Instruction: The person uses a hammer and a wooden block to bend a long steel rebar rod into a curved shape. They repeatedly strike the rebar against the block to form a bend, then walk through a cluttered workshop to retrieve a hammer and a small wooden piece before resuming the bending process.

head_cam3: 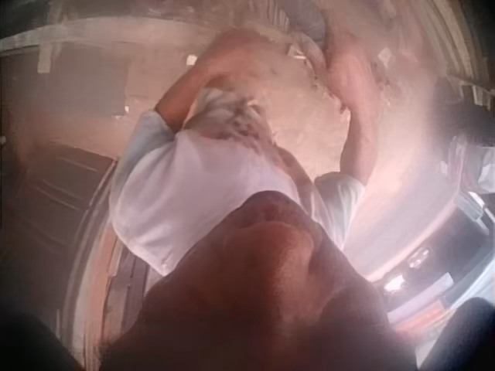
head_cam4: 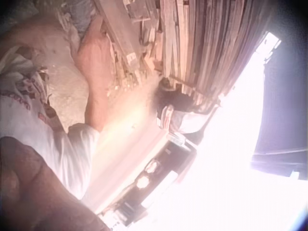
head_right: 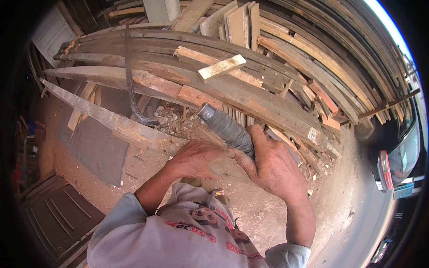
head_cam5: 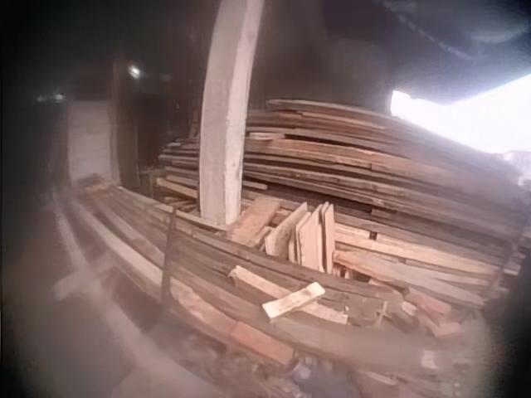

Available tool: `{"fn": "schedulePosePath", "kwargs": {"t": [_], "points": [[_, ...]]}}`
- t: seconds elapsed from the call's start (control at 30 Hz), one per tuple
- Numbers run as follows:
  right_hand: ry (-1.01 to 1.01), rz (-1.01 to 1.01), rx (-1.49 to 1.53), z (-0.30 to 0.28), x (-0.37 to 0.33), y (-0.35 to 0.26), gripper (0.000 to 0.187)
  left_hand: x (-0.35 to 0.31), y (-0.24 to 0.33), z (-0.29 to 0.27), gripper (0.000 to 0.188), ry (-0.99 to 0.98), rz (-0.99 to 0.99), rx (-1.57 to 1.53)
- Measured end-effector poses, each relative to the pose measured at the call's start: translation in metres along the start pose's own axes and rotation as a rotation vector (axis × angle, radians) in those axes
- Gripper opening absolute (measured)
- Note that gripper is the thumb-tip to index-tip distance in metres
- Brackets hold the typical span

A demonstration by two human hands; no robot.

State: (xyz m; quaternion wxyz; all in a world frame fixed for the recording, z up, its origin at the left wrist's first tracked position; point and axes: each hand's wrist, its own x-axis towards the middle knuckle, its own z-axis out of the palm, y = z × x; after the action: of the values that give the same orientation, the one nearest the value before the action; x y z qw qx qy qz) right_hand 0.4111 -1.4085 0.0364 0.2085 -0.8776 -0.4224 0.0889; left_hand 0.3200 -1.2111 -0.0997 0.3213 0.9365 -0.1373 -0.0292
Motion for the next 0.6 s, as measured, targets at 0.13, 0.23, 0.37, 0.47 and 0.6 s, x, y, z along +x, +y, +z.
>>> {"fn": "schedulePosePath", "kwargs": {"t": [0.13,0.23,0.37,0.47,0.6], "points": [[0.148,-0.211,-0.035,-0.004,0.032,-0.001,0.045,0.0,-0.006,0.014,0.069,0.058,0.062,0.013],[0.261,-0.601,-0.22,0.003,0.088,-0.016,0.05,0.0,-0.011,0.026,0.062,0.229,0.205,-0.015],[0.215,-0.771,-0.445,0.018,0.186,-0.053,0.041,-0.022,-0.026,-0.005,0.049,0.345,0.363,-0.394],[0.13,-0.688,-0.557,0.056,0.268,-0.047,0.04,-0.058,-0.065,-0.08,0.04,0.498,0.369,-0.46],[0.012,-0.583,-0.598,0.106,0.321,-0.014,0.038,-0.081,-0.178,-0.184,0.03,0.848,-0.076,-0.336]]}}
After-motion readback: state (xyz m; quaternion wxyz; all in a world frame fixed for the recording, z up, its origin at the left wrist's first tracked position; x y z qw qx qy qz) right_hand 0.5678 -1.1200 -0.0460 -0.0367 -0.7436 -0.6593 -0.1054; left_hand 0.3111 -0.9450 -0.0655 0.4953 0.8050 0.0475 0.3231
